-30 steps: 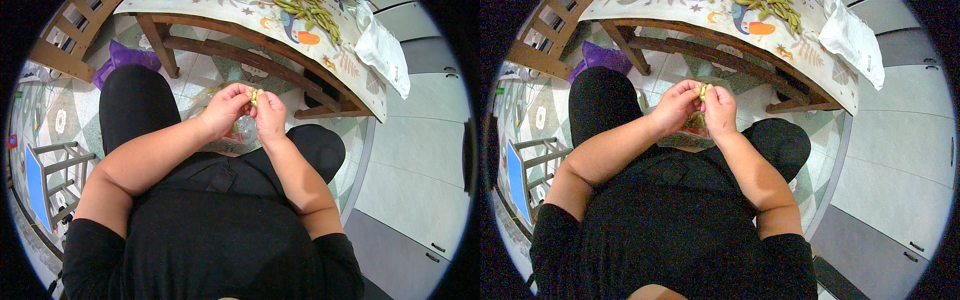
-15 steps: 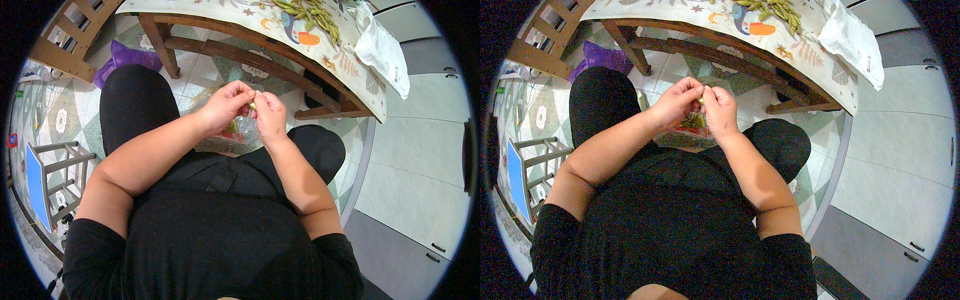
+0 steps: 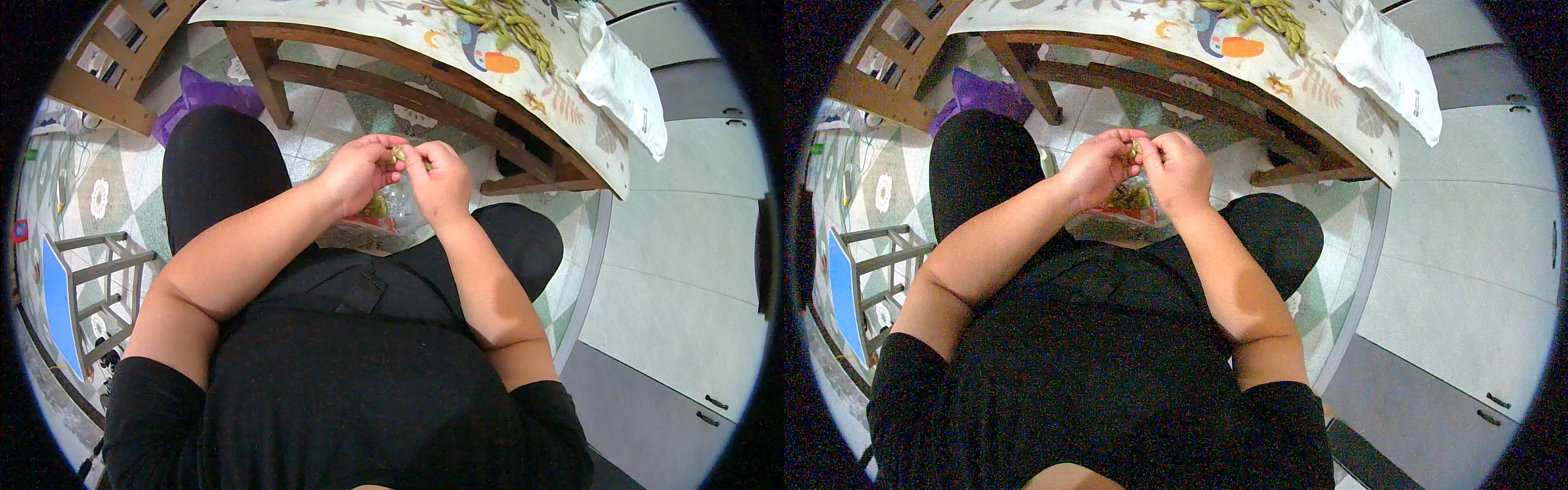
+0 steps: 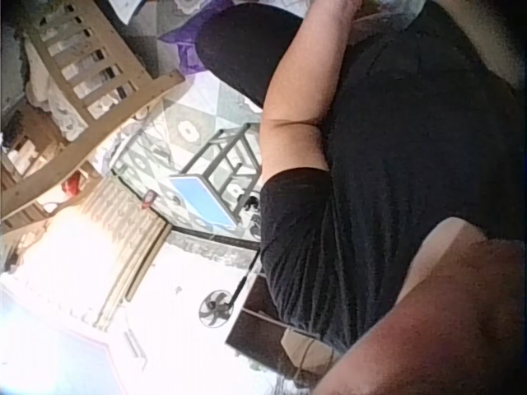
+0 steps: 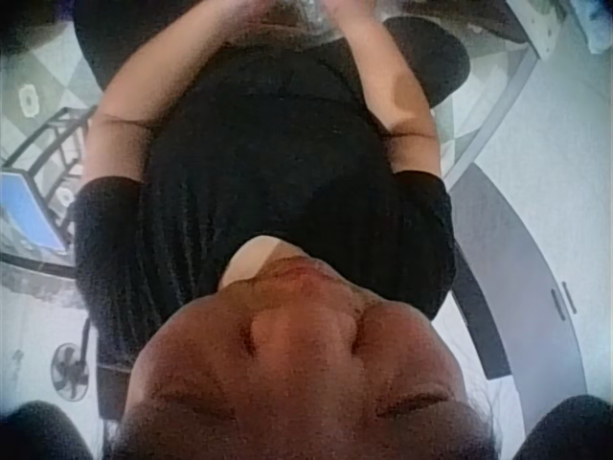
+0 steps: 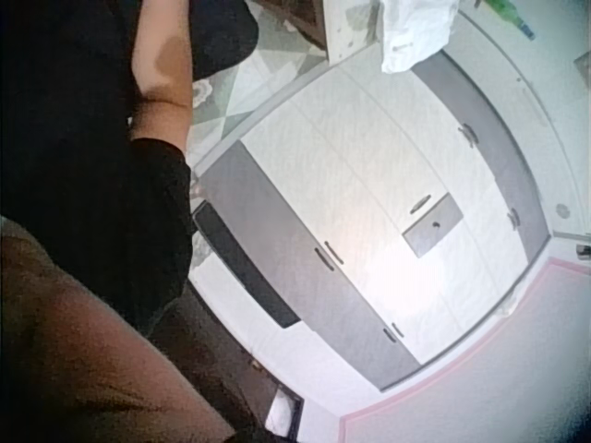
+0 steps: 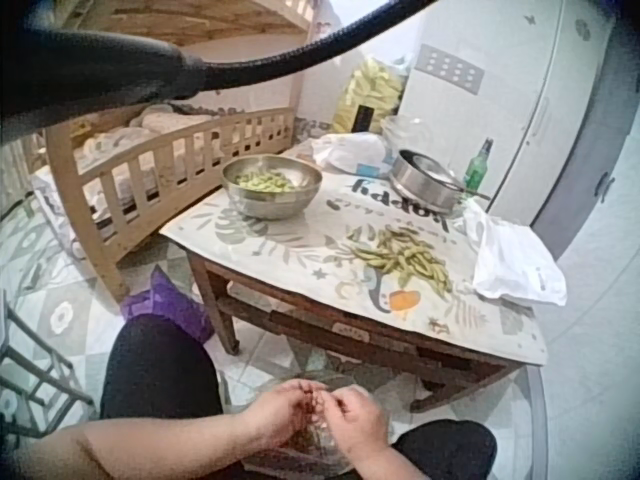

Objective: The person sits on the floor and shells edamame beans by hand. They pick up pods, squeeze them open, and remove the beans, placing the shelled beans into a metal bowl and the empty pods into a plastic bag.

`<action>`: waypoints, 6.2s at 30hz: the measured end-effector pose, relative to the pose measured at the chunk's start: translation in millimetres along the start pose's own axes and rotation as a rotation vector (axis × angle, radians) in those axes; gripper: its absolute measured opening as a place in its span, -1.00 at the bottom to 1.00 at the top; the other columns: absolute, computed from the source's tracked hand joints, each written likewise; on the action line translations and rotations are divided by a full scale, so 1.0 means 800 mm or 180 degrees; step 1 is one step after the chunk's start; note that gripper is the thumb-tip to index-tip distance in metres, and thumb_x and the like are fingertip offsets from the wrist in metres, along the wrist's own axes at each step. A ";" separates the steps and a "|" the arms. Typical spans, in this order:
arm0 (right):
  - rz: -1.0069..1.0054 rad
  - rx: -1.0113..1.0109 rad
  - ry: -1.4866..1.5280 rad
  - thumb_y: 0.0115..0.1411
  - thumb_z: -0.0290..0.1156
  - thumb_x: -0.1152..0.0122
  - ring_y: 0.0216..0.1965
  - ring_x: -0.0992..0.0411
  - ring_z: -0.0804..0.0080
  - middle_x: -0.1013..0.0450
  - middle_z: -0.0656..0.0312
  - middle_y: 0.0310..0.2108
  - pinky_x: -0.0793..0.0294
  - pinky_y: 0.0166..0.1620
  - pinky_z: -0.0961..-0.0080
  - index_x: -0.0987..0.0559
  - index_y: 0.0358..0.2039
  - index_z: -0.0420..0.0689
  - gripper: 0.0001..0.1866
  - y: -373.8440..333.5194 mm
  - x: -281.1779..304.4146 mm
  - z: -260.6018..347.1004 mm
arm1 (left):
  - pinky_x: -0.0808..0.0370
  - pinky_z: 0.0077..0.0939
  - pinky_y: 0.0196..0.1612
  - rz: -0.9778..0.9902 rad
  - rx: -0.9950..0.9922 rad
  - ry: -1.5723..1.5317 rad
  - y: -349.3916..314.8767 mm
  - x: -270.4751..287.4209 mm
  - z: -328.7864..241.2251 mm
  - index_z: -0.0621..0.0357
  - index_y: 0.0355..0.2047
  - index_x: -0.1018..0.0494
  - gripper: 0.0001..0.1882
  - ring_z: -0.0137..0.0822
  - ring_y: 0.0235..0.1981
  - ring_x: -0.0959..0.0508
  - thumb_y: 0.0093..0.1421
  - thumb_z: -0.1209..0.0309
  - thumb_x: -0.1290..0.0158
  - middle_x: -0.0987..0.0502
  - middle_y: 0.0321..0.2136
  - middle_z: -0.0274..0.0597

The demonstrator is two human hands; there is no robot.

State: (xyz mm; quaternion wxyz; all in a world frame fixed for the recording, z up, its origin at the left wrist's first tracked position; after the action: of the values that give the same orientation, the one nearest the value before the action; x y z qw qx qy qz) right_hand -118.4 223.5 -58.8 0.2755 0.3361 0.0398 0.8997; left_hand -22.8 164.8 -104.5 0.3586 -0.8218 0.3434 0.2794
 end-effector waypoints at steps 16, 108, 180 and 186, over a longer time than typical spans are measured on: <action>0.0988 -0.1661 0.2821 0.07 -0.35 -0.05 -0.57 -0.32 0.57 -0.38 0.27 -0.56 -0.28 -0.52 0.72 -0.39 -0.38 -0.17 -0.83 -0.008 -0.023 -0.015 | -0.25 -0.73 -0.48 -0.0048 -0.0375 0.0222 0.000 0.001 -0.015 0.17 -0.48 -0.37 -0.88 -0.54 -0.55 -0.36 0.04 0.38 -0.02 -0.42 -0.57 -0.35; -0.0052 0.0292 0.0219 0.03 -0.45 0.00 -0.53 -0.38 0.25 -0.38 0.12 -0.54 -0.36 -0.44 0.44 -0.43 -0.47 -0.20 -0.90 -0.009 0.002 0.018 | -0.37 -0.58 -0.25 0.0223 0.0254 -0.0536 -0.010 -0.006 0.010 0.15 -0.38 -0.31 -0.90 -0.44 -0.39 -0.39 0.08 0.43 0.08 -0.38 -0.46 -0.31; 0.0003 0.1247 -0.2595 -0.08 -0.33 -0.08 -0.31 -0.34 0.22 -0.37 0.17 -0.41 -0.34 -0.28 0.36 -0.48 -0.45 -0.10 -0.83 0.243 0.093 0.025 | -0.11 -0.65 -0.59 -0.0569 0.0501 0.0349 0.001 0.018 -0.007 0.05 -0.54 -0.31 -0.80 -0.52 -0.63 -0.18 0.12 0.26 0.20 -0.22 -0.66 -0.44; 0.0093 0.0790 -0.2261 -0.08 -0.37 -0.08 -0.38 -0.36 0.26 -0.39 0.16 -0.45 -0.34 -0.30 0.46 -0.46 -0.42 -0.14 -0.82 0.244 0.102 0.027 | -0.11 -0.65 -0.58 -0.0601 0.0447 0.0319 0.002 0.023 -0.007 0.05 -0.55 -0.31 -0.81 -0.53 -0.64 -0.18 0.12 0.27 0.18 -0.22 -0.67 -0.45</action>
State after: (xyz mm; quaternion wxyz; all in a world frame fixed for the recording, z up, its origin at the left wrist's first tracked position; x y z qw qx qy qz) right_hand -246.8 98.5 55.6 0.2164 0.6586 0.0457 0.7193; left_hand -12.1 153.0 -115.0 0.4223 -0.8364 0.3007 0.1782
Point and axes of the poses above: each hand's wrist, its own y-axis towards the middle knuckle, its own x-axis out of the back of the hand, z = x × y, the point moved 5 cm from there along y, towards the middle knuckle
